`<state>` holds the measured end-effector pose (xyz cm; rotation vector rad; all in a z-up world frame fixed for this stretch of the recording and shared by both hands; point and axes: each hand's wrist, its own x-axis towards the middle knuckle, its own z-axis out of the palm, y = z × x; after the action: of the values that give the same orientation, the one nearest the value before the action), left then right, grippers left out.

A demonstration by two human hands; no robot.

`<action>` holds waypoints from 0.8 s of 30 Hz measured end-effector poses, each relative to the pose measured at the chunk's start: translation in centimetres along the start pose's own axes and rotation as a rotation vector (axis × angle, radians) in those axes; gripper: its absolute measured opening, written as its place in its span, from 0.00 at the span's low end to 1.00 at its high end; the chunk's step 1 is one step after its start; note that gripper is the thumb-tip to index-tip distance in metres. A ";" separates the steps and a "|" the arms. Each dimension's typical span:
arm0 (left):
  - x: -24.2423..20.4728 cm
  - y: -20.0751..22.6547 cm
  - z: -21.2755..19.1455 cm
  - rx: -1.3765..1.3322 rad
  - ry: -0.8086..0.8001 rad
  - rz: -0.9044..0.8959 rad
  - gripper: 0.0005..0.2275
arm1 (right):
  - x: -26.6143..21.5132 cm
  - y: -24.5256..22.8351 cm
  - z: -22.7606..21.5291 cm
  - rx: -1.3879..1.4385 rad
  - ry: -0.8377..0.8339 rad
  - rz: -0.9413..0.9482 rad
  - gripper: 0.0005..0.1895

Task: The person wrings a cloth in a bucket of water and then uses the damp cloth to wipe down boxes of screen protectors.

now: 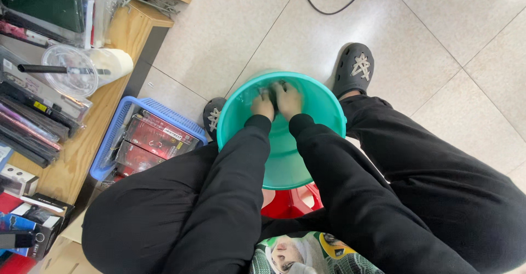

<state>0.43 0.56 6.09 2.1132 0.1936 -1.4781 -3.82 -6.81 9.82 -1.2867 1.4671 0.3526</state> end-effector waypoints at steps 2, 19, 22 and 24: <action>-1.0 0.7 0.0 -0.018 -0.013 0.002 0.25 | 0.3 0.5 0.9 0.070 0.032 0.006 0.29; 2.4 -1.5 1.7 -0.282 -0.077 -0.022 0.26 | 6.0 5.2 0.6 -0.083 0.129 -0.010 0.23; 5.3 -4.4 4.0 0.562 -0.256 0.250 0.21 | 5.4 5.8 1.3 -0.082 0.116 -0.007 0.21; 5.6 -4.2 3.4 0.292 -0.176 0.170 0.23 | 5.6 6.5 1.9 -0.060 0.086 0.045 0.22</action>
<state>-1.98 1.27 -1.24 2.1413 -0.2762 -1.6586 -7.19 -5.84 1.81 -1.3327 1.5704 0.3768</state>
